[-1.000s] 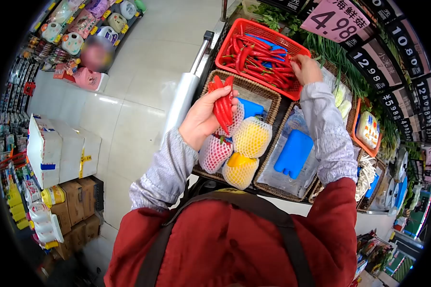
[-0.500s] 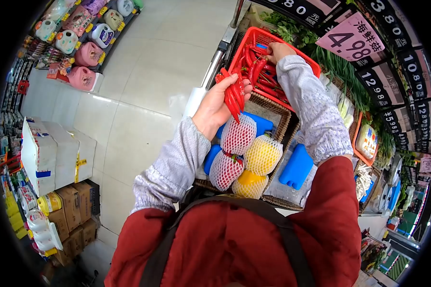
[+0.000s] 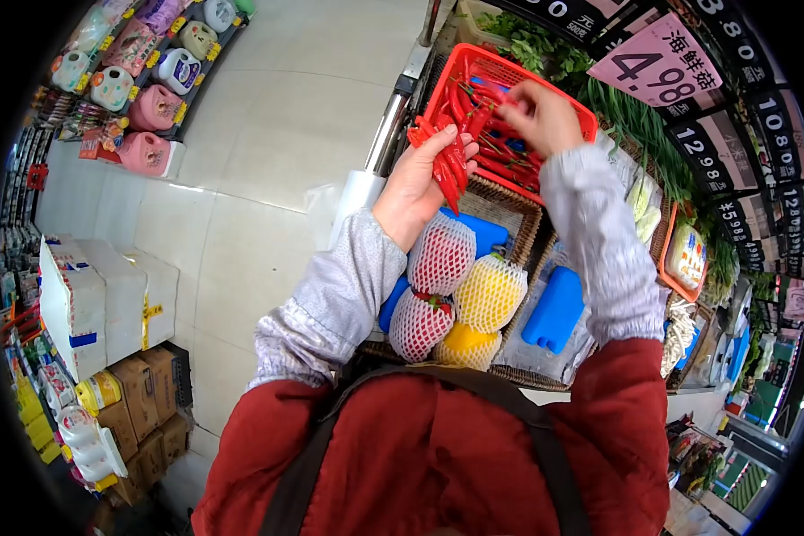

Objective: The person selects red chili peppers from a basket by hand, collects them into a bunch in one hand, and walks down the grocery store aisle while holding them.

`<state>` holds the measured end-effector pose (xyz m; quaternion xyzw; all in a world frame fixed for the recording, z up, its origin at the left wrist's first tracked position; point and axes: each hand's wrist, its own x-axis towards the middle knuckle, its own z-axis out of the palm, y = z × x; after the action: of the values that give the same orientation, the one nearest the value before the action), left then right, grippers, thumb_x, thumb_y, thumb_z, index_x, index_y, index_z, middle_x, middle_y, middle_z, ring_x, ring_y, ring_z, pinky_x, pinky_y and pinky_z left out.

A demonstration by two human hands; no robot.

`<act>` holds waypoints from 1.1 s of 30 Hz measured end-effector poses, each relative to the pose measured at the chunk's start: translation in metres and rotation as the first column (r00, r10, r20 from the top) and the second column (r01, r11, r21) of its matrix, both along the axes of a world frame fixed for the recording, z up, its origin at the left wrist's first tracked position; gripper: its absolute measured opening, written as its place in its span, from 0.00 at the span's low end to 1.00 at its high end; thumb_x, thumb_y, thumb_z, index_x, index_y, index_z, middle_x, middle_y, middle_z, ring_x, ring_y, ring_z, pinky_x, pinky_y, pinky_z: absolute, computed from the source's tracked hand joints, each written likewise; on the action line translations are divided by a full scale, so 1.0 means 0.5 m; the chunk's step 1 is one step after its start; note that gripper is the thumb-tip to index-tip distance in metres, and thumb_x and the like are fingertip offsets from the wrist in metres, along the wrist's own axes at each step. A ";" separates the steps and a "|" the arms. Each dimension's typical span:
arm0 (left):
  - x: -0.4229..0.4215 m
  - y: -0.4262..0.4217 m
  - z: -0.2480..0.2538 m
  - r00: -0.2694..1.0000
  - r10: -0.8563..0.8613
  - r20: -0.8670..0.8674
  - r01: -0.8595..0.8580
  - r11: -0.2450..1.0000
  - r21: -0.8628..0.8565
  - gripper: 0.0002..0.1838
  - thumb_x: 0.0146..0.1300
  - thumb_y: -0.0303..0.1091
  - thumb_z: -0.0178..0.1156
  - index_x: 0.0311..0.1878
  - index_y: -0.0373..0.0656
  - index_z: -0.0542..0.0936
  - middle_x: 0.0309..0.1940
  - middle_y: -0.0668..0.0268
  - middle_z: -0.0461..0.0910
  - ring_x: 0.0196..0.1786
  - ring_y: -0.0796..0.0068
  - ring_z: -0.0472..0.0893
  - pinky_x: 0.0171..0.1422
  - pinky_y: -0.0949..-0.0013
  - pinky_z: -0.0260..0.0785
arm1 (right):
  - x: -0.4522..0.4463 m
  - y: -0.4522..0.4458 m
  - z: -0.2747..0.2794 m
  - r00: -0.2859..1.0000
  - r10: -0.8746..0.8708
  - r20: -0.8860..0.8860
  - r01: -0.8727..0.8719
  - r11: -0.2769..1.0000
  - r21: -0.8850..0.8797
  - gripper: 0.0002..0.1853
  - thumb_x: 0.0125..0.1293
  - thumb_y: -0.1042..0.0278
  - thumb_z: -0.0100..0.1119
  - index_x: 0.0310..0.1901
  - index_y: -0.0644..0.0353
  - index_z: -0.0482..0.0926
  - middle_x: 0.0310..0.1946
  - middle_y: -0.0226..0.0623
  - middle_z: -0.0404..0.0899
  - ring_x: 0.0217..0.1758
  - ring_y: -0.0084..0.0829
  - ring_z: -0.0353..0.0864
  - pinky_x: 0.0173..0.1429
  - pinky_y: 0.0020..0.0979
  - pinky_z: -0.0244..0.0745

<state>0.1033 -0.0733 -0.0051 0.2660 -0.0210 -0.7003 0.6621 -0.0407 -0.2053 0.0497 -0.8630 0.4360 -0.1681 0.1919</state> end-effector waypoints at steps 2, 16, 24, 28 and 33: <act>-0.014 0.001 0.011 1.000 0.010 0.000 -0.010 1.000 -0.018 0.17 0.62 0.36 0.56 0.49 0.36 0.71 0.42 0.58 0.78 0.47 0.67 0.78 0.52 0.63 0.71 | 0.002 0.093 0.007 0.996 0.057 0.074 -0.065 0.992 0.108 0.12 0.52 0.67 0.66 0.35 0.62 0.77 0.18 0.26 0.71 0.22 0.15 0.67 0.27 0.21 0.65; 0.009 0.053 0.014 0.998 -0.003 -0.064 0.007 0.998 0.056 0.12 0.59 0.34 0.59 0.44 0.39 0.74 0.36 0.62 0.79 0.39 0.70 0.79 0.46 0.65 0.73 | -0.049 -0.059 -0.023 0.984 -0.172 -0.052 0.168 0.983 -0.076 0.11 0.55 0.57 0.60 0.35 0.54 0.81 0.28 0.34 0.81 0.34 0.35 0.80 0.39 0.34 0.74; 0.029 0.067 0.013 0.997 0.008 -0.076 -0.006 1.000 0.031 0.16 0.61 0.35 0.57 0.51 0.41 0.71 0.39 0.62 0.78 0.41 0.71 0.79 0.46 0.65 0.74 | 0.041 -0.137 -0.102 0.887 -0.097 -0.451 0.063 0.994 -0.090 0.14 0.57 0.56 0.59 0.41 0.54 0.79 0.37 0.37 0.81 0.44 0.39 0.78 0.48 0.37 0.72; 0.031 0.071 0.004 0.997 0.029 -0.070 -0.028 1.000 0.008 0.16 0.62 0.35 0.56 0.52 0.41 0.71 0.40 0.62 0.78 0.41 0.70 0.79 0.47 0.65 0.74 | 0.028 -0.155 -0.109 0.895 -0.082 -0.438 0.048 0.995 -0.089 0.14 0.57 0.57 0.58 0.39 0.56 0.78 0.33 0.40 0.80 0.41 0.39 0.79 0.47 0.37 0.71; 0.027 0.071 0.004 0.997 -0.005 -0.079 0.007 1.000 0.027 0.15 0.62 0.35 0.56 0.49 0.39 0.72 0.39 0.62 0.78 0.41 0.70 0.79 0.47 0.65 0.74 | -0.011 -0.191 -0.142 0.978 0.000 -0.208 0.018 0.996 0.082 0.11 0.57 0.61 0.58 0.36 0.60 0.79 0.29 0.38 0.80 0.34 0.31 0.78 0.42 0.31 0.70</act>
<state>0.1166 -0.0378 -0.0031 0.2468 0.0139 -0.7126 0.6566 -0.0462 -0.3009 -0.0213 -0.8651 0.4642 -0.0593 0.1804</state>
